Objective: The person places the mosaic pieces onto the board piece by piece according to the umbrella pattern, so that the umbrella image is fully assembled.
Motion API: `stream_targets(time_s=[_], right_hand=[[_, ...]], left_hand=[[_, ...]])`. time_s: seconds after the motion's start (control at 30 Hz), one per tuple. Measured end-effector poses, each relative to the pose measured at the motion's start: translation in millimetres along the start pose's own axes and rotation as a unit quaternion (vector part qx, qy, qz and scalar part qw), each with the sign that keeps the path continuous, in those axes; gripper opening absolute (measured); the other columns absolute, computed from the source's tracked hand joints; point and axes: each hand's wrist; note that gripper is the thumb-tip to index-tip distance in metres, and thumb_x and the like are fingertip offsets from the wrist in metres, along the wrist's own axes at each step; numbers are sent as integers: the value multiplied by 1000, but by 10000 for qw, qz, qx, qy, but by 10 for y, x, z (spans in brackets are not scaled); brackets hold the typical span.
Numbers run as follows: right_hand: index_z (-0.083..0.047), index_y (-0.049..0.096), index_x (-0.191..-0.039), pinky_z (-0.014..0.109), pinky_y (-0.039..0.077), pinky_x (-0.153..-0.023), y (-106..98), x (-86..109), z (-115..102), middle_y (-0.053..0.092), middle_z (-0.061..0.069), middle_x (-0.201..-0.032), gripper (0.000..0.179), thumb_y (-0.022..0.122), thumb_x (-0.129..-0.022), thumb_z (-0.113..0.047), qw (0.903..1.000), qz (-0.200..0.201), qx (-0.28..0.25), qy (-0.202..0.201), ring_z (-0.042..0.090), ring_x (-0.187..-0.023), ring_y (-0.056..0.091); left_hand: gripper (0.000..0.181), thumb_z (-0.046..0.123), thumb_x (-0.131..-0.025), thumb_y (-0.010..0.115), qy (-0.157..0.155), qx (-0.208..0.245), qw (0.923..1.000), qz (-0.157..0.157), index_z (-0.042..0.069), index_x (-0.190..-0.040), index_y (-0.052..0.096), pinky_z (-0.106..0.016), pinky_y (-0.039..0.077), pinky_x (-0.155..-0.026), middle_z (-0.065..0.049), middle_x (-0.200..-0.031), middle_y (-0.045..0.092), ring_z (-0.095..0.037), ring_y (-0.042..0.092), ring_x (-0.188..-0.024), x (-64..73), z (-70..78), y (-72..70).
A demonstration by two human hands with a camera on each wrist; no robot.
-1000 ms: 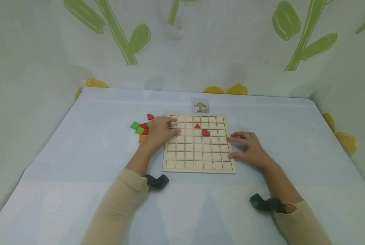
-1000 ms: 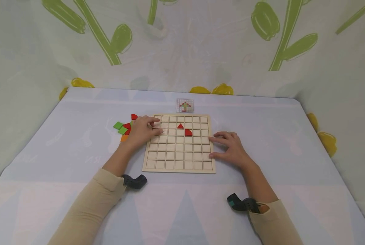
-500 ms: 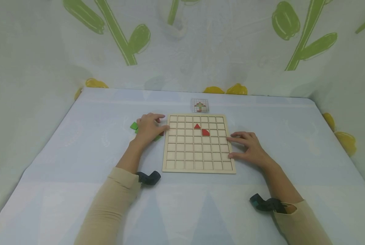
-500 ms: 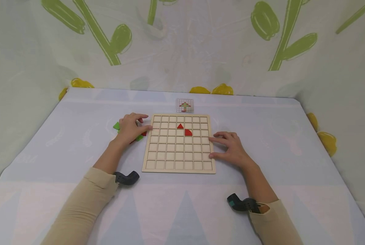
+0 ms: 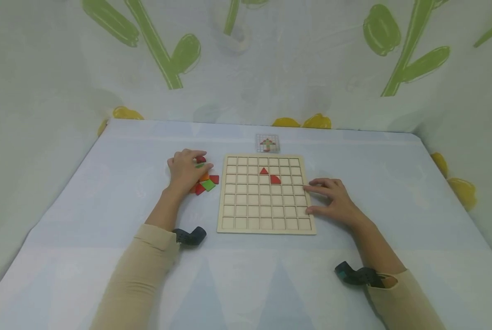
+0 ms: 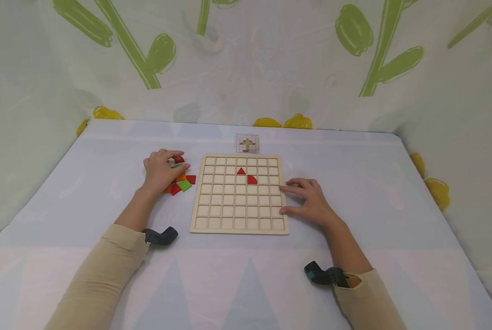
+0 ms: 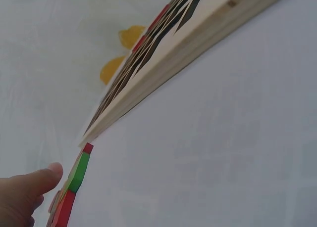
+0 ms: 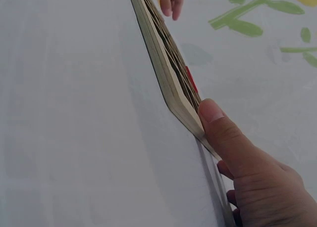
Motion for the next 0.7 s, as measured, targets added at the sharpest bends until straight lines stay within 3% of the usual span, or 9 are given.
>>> stream_targets(time_s=[0.2, 0.43, 0.7], right_hand=[[-7, 64, -121, 50, 29, -88, 1, -4, -33, 52, 18, -125, 60, 84, -66, -23, 10000, -45, -37, 76, 36, -113, 37], [-7, 65, -120, 50, 29, -89, -5, -3, -43, 53, 18, -125, 60, 84, -66, -24, 9999, -50, -4, 96, 36, -113, 37], [-8, 65, -121, 50, 29, -89, -13, -1, -28, 53, 16, -126, 60, 84, -66, -24, 9998, -71, 62, 166, 35, -114, 36]], left_hand=[[45, 34, -87, 65, -205, -164, 9996, 110, 10, -124, 60, -55, 21, -95, -13, -115, 57, -33, 44, -111, -29, -99, 10], [44, 35, -89, 60, -708, -204, 9972, 111, 10, -125, 60, -56, 21, -96, -12, -113, 62, -31, 49, -108, -68, -116, 28], [44, 30, -85, 62, -792, -180, 9967, -88, 10, -124, 61, -57, 19, -97, -12, -118, 63, -32, 49, -112, -133, -70, 33]])
Point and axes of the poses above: each hand's wrist, its own x-axis away from the middle knuckle, its own y-axis out of the palm, z = x × y
